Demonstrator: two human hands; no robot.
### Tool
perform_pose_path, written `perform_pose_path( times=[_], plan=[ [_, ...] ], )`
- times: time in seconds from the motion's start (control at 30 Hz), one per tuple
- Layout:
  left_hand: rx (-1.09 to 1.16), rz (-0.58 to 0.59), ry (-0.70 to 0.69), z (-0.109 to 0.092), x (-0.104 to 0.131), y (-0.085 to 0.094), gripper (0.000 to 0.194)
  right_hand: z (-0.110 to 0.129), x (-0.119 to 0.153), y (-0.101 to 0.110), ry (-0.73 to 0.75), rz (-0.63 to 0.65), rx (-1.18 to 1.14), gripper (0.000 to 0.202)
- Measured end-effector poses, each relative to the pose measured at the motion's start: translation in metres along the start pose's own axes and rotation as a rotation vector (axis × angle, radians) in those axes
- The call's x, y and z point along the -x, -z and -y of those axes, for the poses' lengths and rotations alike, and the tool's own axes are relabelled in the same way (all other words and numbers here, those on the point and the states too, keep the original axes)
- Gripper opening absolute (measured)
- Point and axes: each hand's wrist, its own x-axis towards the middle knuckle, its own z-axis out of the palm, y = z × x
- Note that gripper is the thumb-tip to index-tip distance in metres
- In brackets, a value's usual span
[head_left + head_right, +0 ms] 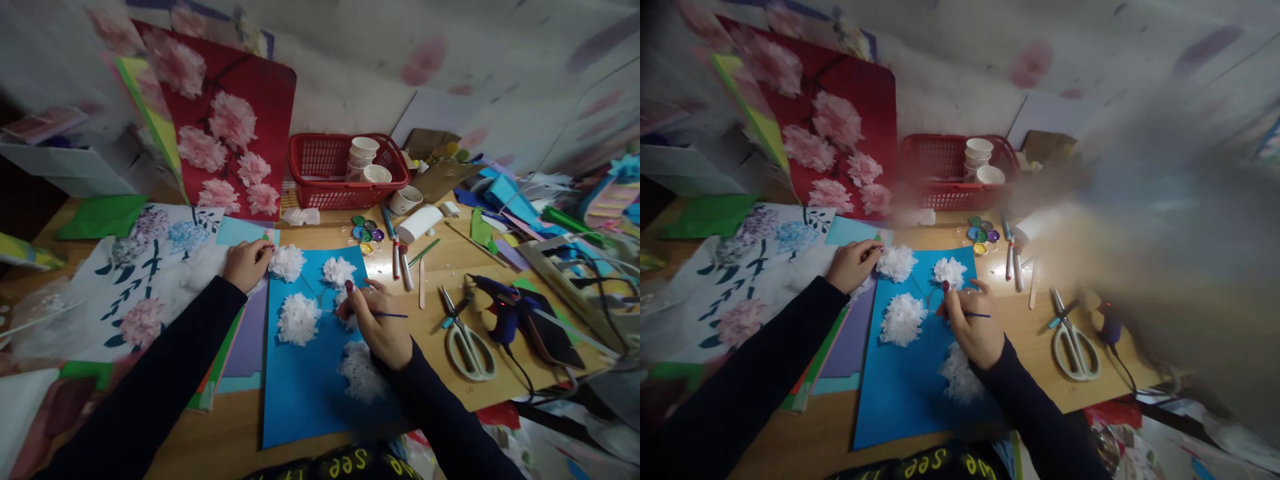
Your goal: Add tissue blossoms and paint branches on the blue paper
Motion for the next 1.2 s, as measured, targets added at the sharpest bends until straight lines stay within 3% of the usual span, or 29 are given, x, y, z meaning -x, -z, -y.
perform_pose_path(
  times=[0.17,0.4,0.47,0.57,0.67,0.97,1.13,1.2],
  plan=[
    [-0.006,0.000,-0.009,-0.001,0.000,0.001,0.031,-0.005,-0.008,-0.007,0.010,0.020,0.084,0.053],
    [0.001,0.003,0.002,0.001,0.000,0.000,0.034,0.005,0.021,0.003,0.012,0.215,0.009,0.058],
    [0.000,0.006,0.003,0.002,0.000,0.000,0.035,0.005,0.019,0.005,0.018,0.170,-0.009,0.058],
    [-0.005,0.011,-0.001,0.001,0.000,0.001,0.035,0.000,0.006,0.002,0.044,0.005,0.040,0.055],
    [-0.011,0.010,-0.003,0.000,0.001,0.001,0.036,-0.006,-0.002,-0.003,0.060,-0.037,0.107,0.051],
    [0.000,0.007,-0.012,0.003,-0.001,0.000,0.033,0.003,0.033,0.008,0.033,0.234,0.019,0.054],
    [-0.008,-0.009,-0.010,0.003,0.000,0.000,0.034,-0.004,0.010,0.002,0.038,-0.015,0.009,0.049],
    [-0.010,-0.012,-0.010,0.002,0.000,0.000,0.034,-0.007,0.002,-0.003,0.043,-0.052,0.051,0.046]
  ],
)
